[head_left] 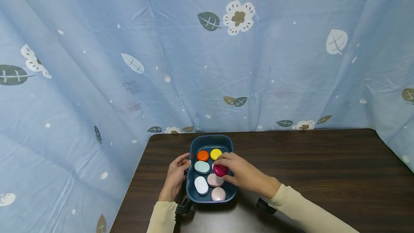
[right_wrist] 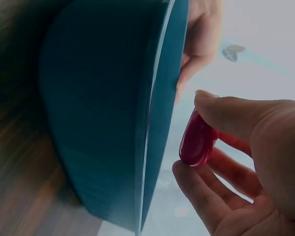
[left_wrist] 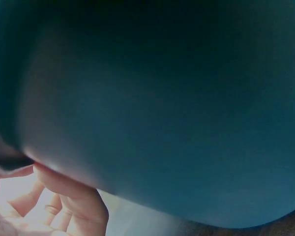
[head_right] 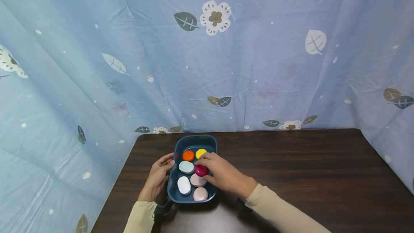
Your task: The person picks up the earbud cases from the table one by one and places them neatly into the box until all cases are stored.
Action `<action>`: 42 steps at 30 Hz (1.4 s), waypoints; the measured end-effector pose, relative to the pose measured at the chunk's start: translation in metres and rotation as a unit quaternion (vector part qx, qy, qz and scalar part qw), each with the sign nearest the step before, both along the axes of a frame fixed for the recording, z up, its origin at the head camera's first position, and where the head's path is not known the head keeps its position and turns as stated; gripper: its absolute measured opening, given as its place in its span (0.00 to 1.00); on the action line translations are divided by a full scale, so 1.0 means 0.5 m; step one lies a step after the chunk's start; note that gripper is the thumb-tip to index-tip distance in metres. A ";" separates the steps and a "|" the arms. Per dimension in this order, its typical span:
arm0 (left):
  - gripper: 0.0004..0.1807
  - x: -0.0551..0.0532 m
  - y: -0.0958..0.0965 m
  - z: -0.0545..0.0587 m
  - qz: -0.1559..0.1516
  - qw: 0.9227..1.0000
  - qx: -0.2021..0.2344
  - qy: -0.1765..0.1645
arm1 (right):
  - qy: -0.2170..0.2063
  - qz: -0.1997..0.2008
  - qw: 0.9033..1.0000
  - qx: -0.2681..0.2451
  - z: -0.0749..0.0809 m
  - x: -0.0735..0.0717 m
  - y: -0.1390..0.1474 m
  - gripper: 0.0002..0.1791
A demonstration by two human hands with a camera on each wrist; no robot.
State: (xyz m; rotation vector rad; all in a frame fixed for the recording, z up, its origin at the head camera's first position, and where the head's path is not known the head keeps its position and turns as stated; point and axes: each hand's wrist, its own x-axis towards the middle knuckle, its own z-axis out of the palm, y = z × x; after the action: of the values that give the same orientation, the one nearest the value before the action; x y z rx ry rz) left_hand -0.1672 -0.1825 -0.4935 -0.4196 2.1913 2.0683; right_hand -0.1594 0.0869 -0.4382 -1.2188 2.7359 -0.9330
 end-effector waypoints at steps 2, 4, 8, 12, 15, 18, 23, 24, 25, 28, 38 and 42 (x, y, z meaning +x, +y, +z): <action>0.22 -0.001 0.000 0.000 0.000 1.000 0.000 -0.001 | -0.006 0.009 1.000 0.005 0.001 -0.001 -0.007 0.24; 0.22 -0.002 0.000 -0.001 0.001 1.000 0.001 0.001 | -0.012 0.019 1.000 0.008 0.001 -0.002 -0.013 0.24; 0.22 -0.005 0.000 -0.003 0.003 1.000 0.004 0.003 | -0.021 0.037 0.999 0.011 0.001 -0.003 -0.025 0.23; 0.21 -0.006 0.000 -0.004 0.005 1.000 0.006 0.001 | -0.029 0.056 0.998 0.013 0.001 -0.004 -0.038 0.21; 0.21 -0.008 0.000 -0.005 0.004 1.000 0.010 0.002 | -0.032 0.067 0.997 0.018 0.002 -0.004 -0.048 0.21; 0.21 -0.009 -0.001 -0.005 0.005 1.000 0.015 0.003 | -0.027 0.078 0.996 0.026 0.004 -0.003 -0.057 0.22; 0.21 -0.009 0.002 -0.002 0.004 0.999 0.030 0.010 | -0.005 0.097 0.994 0.044 0.001 -0.004 -0.070 0.24; 0.21 -0.009 0.002 -0.002 0.003 0.999 0.034 0.012 | 0.000 0.103 0.994 0.045 -0.001 -0.005 -0.073 0.24; 0.22 -0.009 0.003 -0.001 0.003 0.999 0.038 0.014 | 0.005 0.108 0.993 0.045 -0.001 -0.005 -0.076 0.24; 0.22 -0.009 0.004 0.002 0.002 0.999 0.040 0.013 | 0.020 0.125 0.991 0.043 -0.002 -0.006 -0.082 0.23; 0.22 -0.009 0.006 0.009 0.003 0.999 0.031 0.007 | -0.011 0.153 0.986 0.067 -0.004 -0.009 -0.105 0.22; 0.22 -0.011 0.008 0.011 0.007 0.999 0.034 0.003 | -0.015 0.163 0.983 0.079 -0.005 -0.009 -0.112 0.22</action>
State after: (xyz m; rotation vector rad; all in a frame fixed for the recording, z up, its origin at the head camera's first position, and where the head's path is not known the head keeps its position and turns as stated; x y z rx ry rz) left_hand -0.1726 -0.1788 -0.4882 -0.4244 2.1211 2.1465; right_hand -0.1637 0.0309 -0.4407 -1.5410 2.4248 -0.6788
